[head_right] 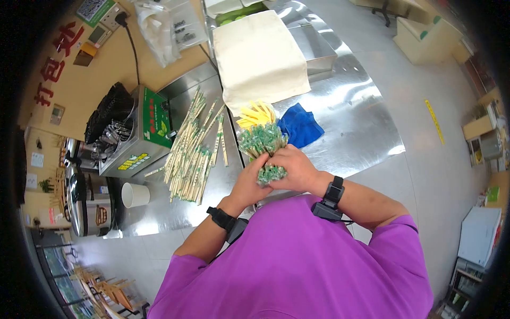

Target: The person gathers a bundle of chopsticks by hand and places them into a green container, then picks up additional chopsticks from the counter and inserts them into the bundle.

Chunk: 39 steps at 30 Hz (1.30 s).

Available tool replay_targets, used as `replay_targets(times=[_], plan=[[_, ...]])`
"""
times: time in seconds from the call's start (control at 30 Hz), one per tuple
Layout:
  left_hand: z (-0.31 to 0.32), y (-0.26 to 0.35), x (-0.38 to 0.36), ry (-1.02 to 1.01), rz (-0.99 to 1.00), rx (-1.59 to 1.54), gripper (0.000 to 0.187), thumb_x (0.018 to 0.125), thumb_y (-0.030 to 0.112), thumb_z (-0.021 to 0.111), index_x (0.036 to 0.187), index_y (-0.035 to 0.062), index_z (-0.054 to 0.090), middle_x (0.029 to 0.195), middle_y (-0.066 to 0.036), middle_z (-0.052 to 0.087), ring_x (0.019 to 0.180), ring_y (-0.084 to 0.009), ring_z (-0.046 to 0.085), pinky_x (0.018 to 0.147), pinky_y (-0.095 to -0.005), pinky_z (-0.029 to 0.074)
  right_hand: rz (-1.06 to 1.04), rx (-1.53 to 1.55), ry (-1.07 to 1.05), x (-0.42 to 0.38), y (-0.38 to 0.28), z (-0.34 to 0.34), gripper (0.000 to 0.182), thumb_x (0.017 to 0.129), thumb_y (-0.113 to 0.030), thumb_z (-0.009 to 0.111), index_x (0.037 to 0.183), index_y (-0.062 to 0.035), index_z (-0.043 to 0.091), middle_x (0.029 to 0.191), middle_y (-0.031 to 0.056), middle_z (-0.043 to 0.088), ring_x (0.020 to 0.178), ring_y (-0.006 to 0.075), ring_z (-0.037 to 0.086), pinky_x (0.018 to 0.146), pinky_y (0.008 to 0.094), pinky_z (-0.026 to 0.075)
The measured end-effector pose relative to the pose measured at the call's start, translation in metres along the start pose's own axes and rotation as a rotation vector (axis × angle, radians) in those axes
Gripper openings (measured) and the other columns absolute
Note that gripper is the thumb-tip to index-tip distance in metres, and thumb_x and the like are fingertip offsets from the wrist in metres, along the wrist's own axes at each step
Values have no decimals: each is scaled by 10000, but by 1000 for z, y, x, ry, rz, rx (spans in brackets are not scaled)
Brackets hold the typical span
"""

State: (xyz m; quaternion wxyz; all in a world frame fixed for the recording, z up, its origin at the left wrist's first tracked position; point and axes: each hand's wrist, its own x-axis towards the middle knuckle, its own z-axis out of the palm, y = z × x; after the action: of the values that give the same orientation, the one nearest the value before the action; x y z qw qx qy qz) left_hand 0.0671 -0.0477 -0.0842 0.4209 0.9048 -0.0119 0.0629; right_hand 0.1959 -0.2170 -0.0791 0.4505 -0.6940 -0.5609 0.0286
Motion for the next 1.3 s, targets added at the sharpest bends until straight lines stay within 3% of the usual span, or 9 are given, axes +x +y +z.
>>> replay_targets(times=[0.13, 0.33, 0.53, 0.83, 0.93, 0.97, 1.03, 1.13, 1.3], plan=[[0, 15, -16, 172, -32, 132, 800, 734, 171, 856, 1416, 36, 460, 1301, -213, 588, 1193, -405, 577, 995, -427, 488, -36, 50, -98, 6, 5, -16, 494, 638, -227, 881, 1061, -61, 685, 963, 96, 676, 916, 300, 634, 845, 384, 464], [26, 37, -31, 367, -129, 188, 838, 703, 147, 855, 1427, 31, 447, 1282, -213, 587, 1178, -387, 584, 993, -426, 491, -117, 113, -285, 9, 9, -38, 581, 688, -158, 838, 1213, -28, 627, 1091, 156, 675, 1009, 348, 637, 909, 424, 500], [41, 46, -41, 474, -354, 51, 859, 697, 127, 844, 1444, 13, 435, 1312, -169, 552, 1157, -323, 595, 959, -386, 511, -19, 134, -427, 3, 10, -58, 552, 770, -25, 675, 1307, 6, 554, 1213, 218, 633, 1102, 393, 621, 960, 450, 511], [48, 12, -86, 669, -540, 123, 673, 688, 137, 835, 1294, 30, 561, 1280, -188, 565, 1191, -353, 551, 1011, -424, 471, -92, 103, -263, -14, 21, -79, 424, 786, 4, 654, 1209, -5, 622, 1138, 191, 673, 1021, 367, 661, 893, 423, 550], [52, -62, -150, 895, -779, 340, 627, 693, 247, 841, 1217, 2, 598, 1265, -211, 577, 1221, -376, 532, 1060, -440, 432, 113, 204, -266, -25, 29, -87, 346, 799, -22, 695, 1143, -29, 663, 1093, 154, 687, 945, 286, 692, 811, 358, 568], [44, -64, -165, 953, -1005, 452, 689, 695, 312, 860, 1218, -59, 606, 1225, -232, 603, 1189, -393, 555, 1031, -459, 455, 147, 220, -224, -27, 31, -87, 338, 799, -40, 715, 1134, -34, 667, 1072, 141, 688, 915, 259, 690, 788, 341, 565], [34, -102, -212, 1026, -1516, 567, 774, 782, 518, 790, 1298, -27, 601, 1247, -221, 639, 1098, -389, 625, 950, -461, 507, 213, 252, -134, -28, 36, -86, 328, 800, -77, 754, 1116, -44, 675, 1029, 116, 691, 853, 207, 687, 741, 307, 559], [12, -130, -241, 1352, -1494, -630, 907, 836, 688, 648, 1296, -91, 590, 1244, -246, 653, 1105, -392, 648, 989, -449, 490, 255, 266, -40, -8, 25, -84, 352, 784, -134, 806, 1100, -44, 682, 951, 88, 686, 816, 186, 664, 729, 302, 549], [-5, -145, -180, 1166, -1658, -343, 1030, 821, 756, 608, 1248, -179, 543, 1201, -232, 664, 1072, -354, 676, 917, -426, 534, 224, 129, 25, 20, 23, -62, 311, 761, -188, 837, 998, -46, 693, 870, 76, 669, 791, 197, 654, 720, 309, 546]])
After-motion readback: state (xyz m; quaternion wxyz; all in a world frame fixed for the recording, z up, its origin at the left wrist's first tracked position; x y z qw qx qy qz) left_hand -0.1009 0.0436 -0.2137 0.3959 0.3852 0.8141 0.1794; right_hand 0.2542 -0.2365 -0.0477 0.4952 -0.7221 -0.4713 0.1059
